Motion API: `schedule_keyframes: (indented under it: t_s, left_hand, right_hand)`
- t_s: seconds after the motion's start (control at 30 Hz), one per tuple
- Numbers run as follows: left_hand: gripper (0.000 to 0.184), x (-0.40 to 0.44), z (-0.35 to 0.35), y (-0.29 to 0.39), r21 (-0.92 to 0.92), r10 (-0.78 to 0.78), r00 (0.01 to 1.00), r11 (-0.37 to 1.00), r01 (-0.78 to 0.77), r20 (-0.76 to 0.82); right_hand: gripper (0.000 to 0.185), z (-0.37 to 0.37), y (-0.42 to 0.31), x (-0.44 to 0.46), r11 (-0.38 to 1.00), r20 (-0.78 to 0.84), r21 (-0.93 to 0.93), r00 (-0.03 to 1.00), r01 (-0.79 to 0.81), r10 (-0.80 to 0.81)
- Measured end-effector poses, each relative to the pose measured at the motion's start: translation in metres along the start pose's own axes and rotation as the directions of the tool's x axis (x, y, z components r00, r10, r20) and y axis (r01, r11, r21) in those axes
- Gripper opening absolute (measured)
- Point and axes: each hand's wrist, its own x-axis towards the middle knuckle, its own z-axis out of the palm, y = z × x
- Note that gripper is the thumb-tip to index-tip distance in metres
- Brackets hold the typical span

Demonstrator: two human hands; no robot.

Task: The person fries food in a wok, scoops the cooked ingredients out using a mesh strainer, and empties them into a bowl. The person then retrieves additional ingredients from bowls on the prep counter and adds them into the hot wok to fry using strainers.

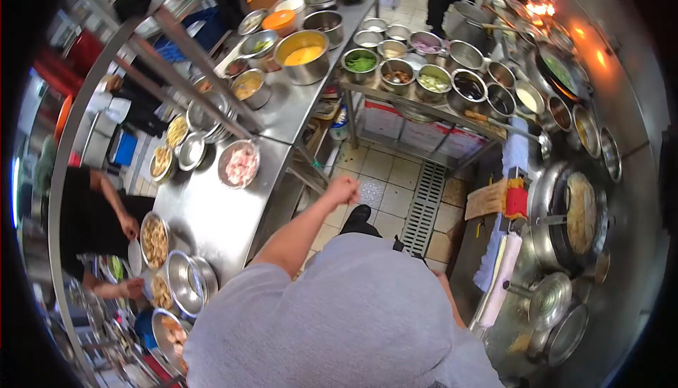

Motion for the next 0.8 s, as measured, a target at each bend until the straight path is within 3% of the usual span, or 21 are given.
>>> schedule_keyframes:
  t_s: [0.03, 0.1, 0.13, 0.17, 0.23, 0.27, 0.3, 0.37, 0.4, 0.5, 0.53, 0.6, 0.67, 0.7, 0.73, 0.8]
  left_hand:
    - [0.017, 0.014, 0.008, -0.021, 0.248, 0.044, 0.998, 0.968, -0.032, -0.040]
    - [0.024, 0.031, 0.008, -0.041, 0.719, 0.159, 0.986, 0.680, -0.141, 0.043]
    - [0.027, 0.044, 0.002, -0.054, 0.860, 0.227, 0.965, 0.458, -0.223, 0.129]
    - [0.027, 0.050, -0.002, -0.057, 0.863, 0.222, 0.962, 0.442, -0.245, 0.160]
    - [0.031, 0.069, -0.004, -0.054, 0.915, 0.089, 0.993, 0.388, -0.107, 0.078]
    - [0.031, 0.078, 0.000, -0.044, 0.921, 0.079, 0.990, 0.365, -0.138, 0.117]
    - [0.033, 0.085, 0.004, -0.032, 0.925, 0.037, 0.990, 0.352, -0.142, 0.138]
    - [0.034, 0.104, 0.018, -0.006, 0.930, -0.009, 0.978, 0.311, -0.196, 0.210]
    - [0.034, 0.115, 0.029, 0.006, 0.935, -0.002, 0.976, 0.286, -0.210, 0.220]
    - [0.034, 0.168, 0.064, 0.029, 0.905, 0.033, 0.927, 0.206, -0.372, 0.374]
    - [0.033, 0.184, 0.078, 0.040, 0.897, 0.042, 0.919, 0.207, -0.391, 0.391]
    - [0.032, 0.217, 0.105, 0.062, 0.859, 0.044, 0.877, 0.185, -0.478, 0.479]
    - [0.030, 0.252, 0.125, 0.085, 0.786, -0.031, 0.798, 0.201, -0.585, 0.602]
    - [0.030, 0.271, 0.135, 0.094, 0.759, -0.044, 0.766, 0.182, -0.625, 0.641]
    - [0.030, 0.294, 0.143, 0.098, 0.738, -0.078, 0.735, 0.135, -0.661, 0.673]
    - [0.029, 0.326, 0.155, 0.115, 0.692, -0.128, 0.682, 0.060, -0.720, 0.720]
  right_hand:
    - [0.021, 0.008, 0.038, -0.012, 0.978, -0.075, -0.137, 0.983, 0.156, -0.167]
    - [0.019, 0.046, 0.124, -0.028, 0.996, -0.260, -0.067, 0.965, -0.058, 0.039]
    - [0.018, 0.039, 0.135, -0.043, 0.936, -0.084, 0.161, 0.941, -0.312, 0.328]
    - [0.017, 0.030, 0.135, -0.061, 0.760, 0.149, 0.334, 0.827, -0.558, 0.542]
    - [0.015, 0.003, 0.057, -0.095, 0.721, 0.030, 0.367, 0.782, -0.588, 0.622]
    - [0.014, -0.013, 0.003, -0.113, 0.702, -0.030, 0.387, 0.753, -0.598, 0.657]
    - [0.014, -0.006, 0.009, -0.117, 0.674, -0.034, 0.420, 0.731, -0.608, 0.681]
    - [0.011, 0.008, 0.030, -0.118, 0.435, -0.035, 0.742, 0.619, -0.510, 0.784]
    - [0.011, 0.021, 0.044, -0.117, 0.319, 0.007, 0.817, 0.562, -0.479, 0.827]
    - [0.008, 0.051, 0.014, -0.105, 0.197, 0.016, 0.888, 0.458, -0.415, 0.889]
    - [0.007, 0.061, -0.002, -0.093, 0.149, 0.054, 0.873, 0.396, -0.464, 0.917]
    - [0.010, 0.085, -0.023, -0.059, 0.149, 0.073, 0.872, 0.424, -0.467, 0.903]
    - [0.013, 0.108, -0.038, -0.016, 0.377, -0.050, 0.806, 0.583, -0.456, 0.811]
    - [0.015, 0.137, -0.007, 0.016, 0.705, -0.277, 0.539, 0.692, -0.462, 0.666]
    - [0.020, 0.103, -0.075, 0.030, 0.659, -0.215, 0.580, 0.690, -0.479, 0.691]
    - [0.025, 0.083, -0.145, 0.064, 0.670, -0.263, 0.650, 0.721, -0.358, 0.641]
